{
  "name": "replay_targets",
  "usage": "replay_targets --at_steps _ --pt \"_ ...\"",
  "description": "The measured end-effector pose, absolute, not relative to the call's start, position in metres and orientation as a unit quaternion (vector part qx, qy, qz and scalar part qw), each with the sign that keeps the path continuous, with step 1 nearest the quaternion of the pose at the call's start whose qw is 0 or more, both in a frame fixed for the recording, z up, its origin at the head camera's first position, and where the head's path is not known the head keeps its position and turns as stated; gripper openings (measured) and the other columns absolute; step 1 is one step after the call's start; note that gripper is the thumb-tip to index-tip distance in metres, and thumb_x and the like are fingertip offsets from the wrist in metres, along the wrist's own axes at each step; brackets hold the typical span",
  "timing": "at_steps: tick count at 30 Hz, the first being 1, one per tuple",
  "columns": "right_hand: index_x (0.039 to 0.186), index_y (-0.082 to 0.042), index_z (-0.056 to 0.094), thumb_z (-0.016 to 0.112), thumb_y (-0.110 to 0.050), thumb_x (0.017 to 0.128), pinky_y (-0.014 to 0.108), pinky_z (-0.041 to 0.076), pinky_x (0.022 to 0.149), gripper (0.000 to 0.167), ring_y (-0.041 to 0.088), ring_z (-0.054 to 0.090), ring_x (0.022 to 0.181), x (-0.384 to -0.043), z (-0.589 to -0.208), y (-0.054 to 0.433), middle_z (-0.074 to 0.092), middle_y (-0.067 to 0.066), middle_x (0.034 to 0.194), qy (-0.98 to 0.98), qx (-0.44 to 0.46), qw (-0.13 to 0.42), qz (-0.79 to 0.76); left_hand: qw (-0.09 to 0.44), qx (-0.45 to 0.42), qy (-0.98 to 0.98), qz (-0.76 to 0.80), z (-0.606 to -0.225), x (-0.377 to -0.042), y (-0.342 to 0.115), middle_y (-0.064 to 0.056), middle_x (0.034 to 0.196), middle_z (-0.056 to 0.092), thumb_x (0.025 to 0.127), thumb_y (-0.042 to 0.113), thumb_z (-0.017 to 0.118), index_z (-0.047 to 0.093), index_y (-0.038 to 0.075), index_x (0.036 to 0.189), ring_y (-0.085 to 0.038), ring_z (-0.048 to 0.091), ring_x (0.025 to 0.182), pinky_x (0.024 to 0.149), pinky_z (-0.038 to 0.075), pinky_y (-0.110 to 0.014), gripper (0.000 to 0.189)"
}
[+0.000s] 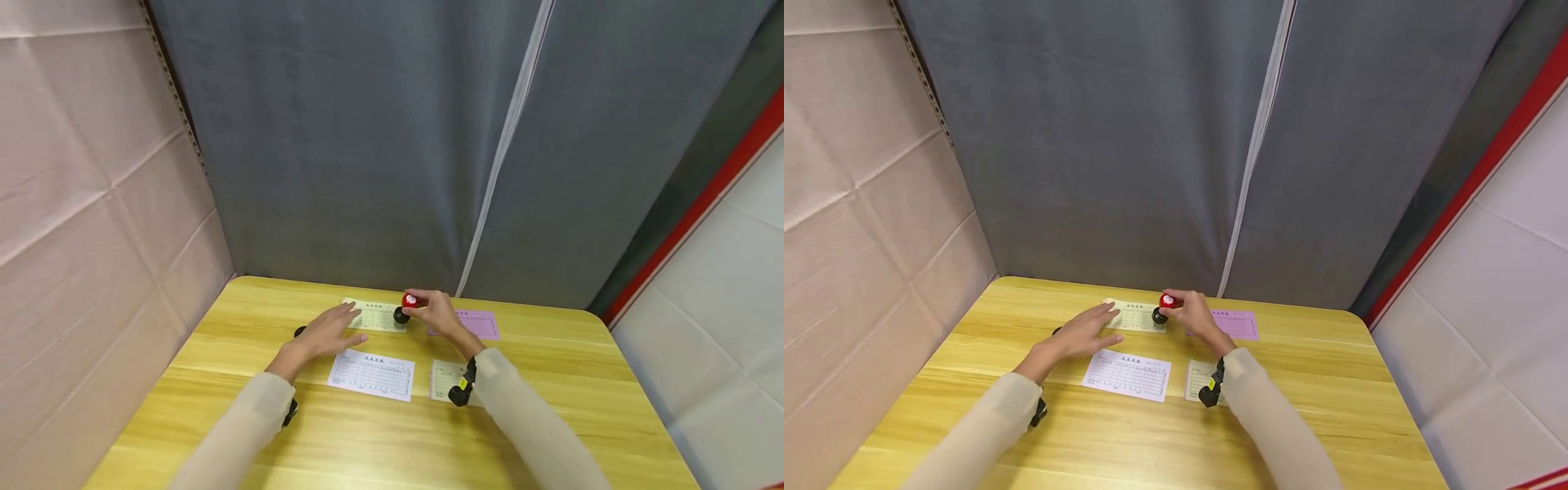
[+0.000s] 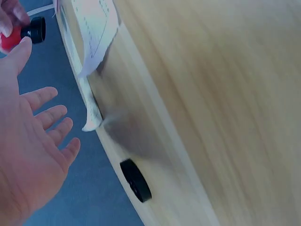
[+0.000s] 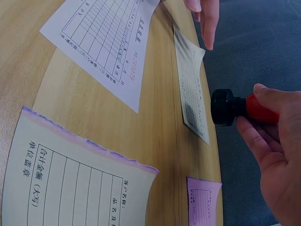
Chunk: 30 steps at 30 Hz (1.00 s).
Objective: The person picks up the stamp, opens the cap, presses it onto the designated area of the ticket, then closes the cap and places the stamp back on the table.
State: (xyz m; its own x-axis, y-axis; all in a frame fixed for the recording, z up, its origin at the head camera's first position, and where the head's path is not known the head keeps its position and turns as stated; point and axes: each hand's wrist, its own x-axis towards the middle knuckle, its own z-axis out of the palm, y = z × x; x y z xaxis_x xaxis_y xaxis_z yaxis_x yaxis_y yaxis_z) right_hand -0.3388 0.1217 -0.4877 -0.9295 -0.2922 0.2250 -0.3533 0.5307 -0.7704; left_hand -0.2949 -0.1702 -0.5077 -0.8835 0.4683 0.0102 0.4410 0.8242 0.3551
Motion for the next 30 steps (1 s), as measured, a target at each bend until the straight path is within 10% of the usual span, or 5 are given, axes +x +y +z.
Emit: replay_targets --at_steps 30 --pt "0.135 0.003 0.070 0.085 -0.009 0.091 0.030 0.063 0.080 0.049 0.029 0.076 0.100 -0.342 -0.506 0.112 0.078 0.019 0.116 -0.883 0.229 0.025 0.408 0.122 0.255 0.954 0.099 -0.524 -0.303 -0.131 -0.018 0.177 0.007 0.106 0.065 0.047 0.025 0.011 0.169 -0.038 0.008 0.164 0.133 0.014 -0.054 0.086"
